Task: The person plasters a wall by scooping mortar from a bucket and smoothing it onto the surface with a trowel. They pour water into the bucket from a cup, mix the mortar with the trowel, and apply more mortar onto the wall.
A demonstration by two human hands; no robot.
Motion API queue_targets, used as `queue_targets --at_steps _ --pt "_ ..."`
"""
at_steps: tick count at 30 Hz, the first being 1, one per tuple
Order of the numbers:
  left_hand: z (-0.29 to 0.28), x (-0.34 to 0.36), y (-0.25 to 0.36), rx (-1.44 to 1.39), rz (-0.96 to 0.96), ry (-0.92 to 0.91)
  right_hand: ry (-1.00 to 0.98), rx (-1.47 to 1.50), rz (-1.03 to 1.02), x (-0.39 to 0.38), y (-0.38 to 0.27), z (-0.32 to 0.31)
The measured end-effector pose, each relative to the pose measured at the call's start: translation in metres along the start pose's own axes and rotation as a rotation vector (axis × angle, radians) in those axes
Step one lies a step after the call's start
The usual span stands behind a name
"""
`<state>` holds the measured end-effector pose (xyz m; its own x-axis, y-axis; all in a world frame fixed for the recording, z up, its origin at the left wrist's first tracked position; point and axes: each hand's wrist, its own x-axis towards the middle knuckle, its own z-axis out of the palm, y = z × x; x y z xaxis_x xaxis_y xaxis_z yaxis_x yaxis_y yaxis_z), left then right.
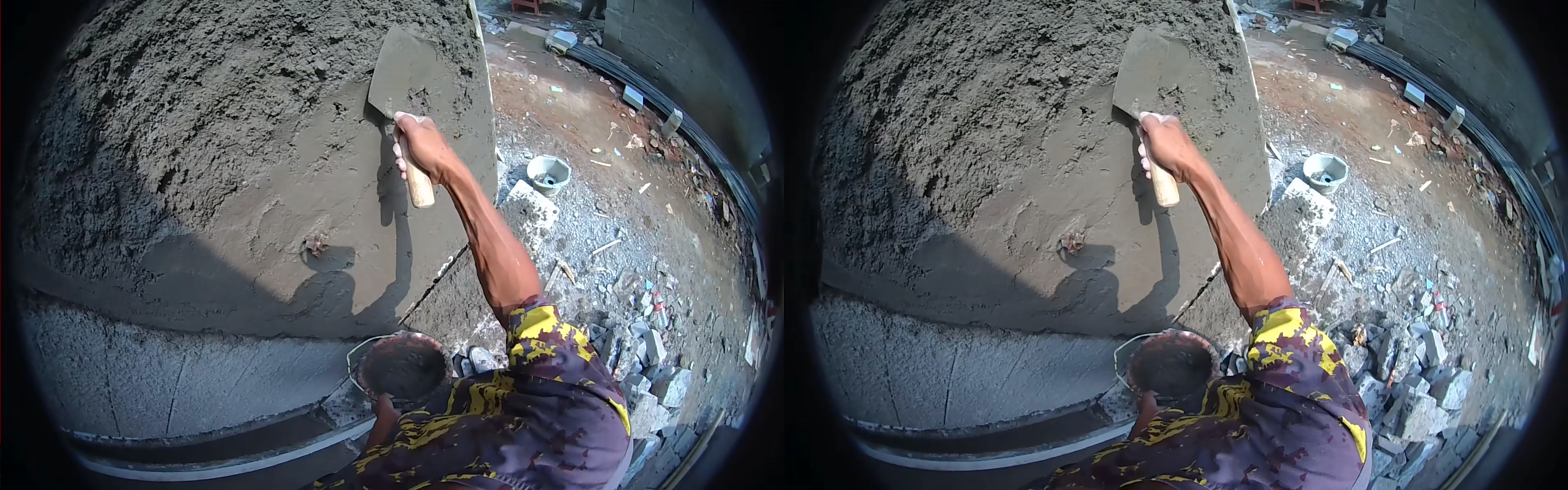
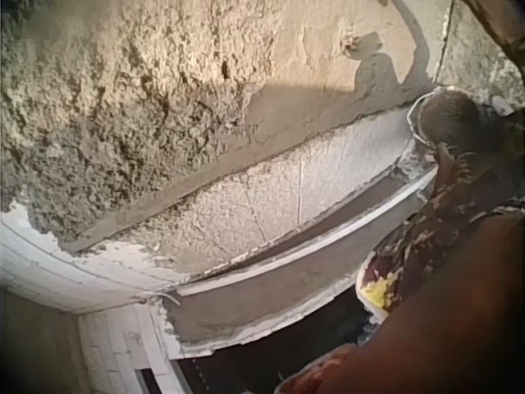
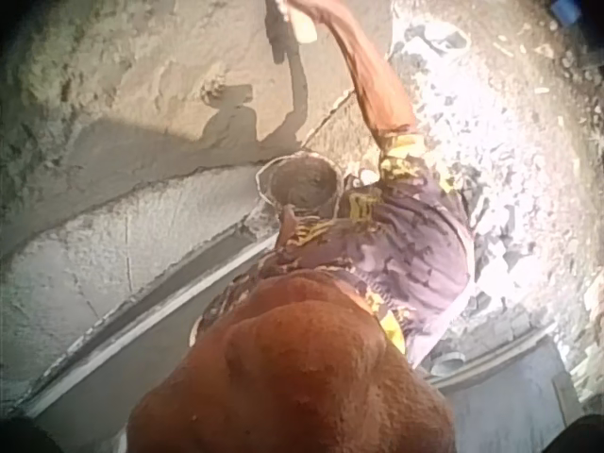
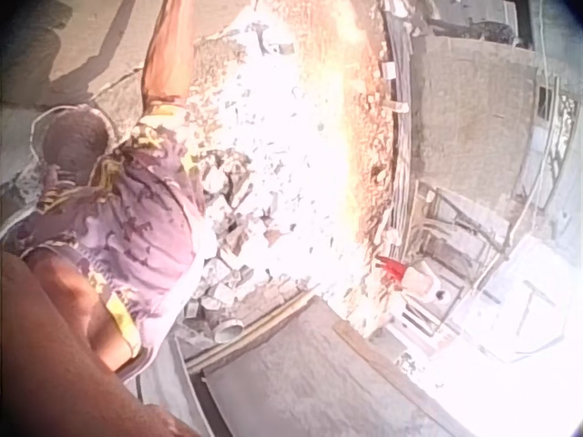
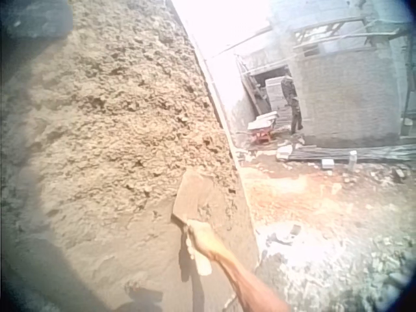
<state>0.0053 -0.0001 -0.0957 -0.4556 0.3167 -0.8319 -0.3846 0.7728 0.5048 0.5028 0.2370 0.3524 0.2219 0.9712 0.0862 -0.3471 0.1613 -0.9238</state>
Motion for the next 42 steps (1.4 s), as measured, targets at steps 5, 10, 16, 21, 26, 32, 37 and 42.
queue_targets --at_steps 5,10,16,21,26,32,37,42 --pt "0.069 -0.137 0.049 0.144 0.016 0.017 0.301 -0.66 -0.134 0.022 0.082 -0.059" --pt "0.064 -0.071 0.041 0.156 0.19 -0.038 0.199 -0.154 0.14 0.013 0.129 -0.07" --pt "0.099 -0.066 0.05 0.225 0.173 -0.255 0.242 0.208 0.318 -0.031 0.154 -0.004" --pt "0.116 -0.092 0.049 0.436 0.255 -0.269 0.116 -0.392 0.391 -0.158 0.255 0.017" --pt "0.094 -0.129 0.036 0.263 0.452 -0.464 -0.256 -1.114 0.36 -0.291 0.325 -0.057" --pt "0.086 -0.17 0.023 0.296 0.972 -0.631 -0.438 -1.67 0.319 -0.284 0.277 -0.066" --pt "0.071 -0.239 0.04 0.31 1.007 -0.82 -0.367 -1.538 -0.312 -0.313 0.33 -0.061" --pt "0.067 -0.233 0.028 0.327 1.078 -0.779 -0.578 -1.934 -0.014 -0.289 0.235 -0.047"
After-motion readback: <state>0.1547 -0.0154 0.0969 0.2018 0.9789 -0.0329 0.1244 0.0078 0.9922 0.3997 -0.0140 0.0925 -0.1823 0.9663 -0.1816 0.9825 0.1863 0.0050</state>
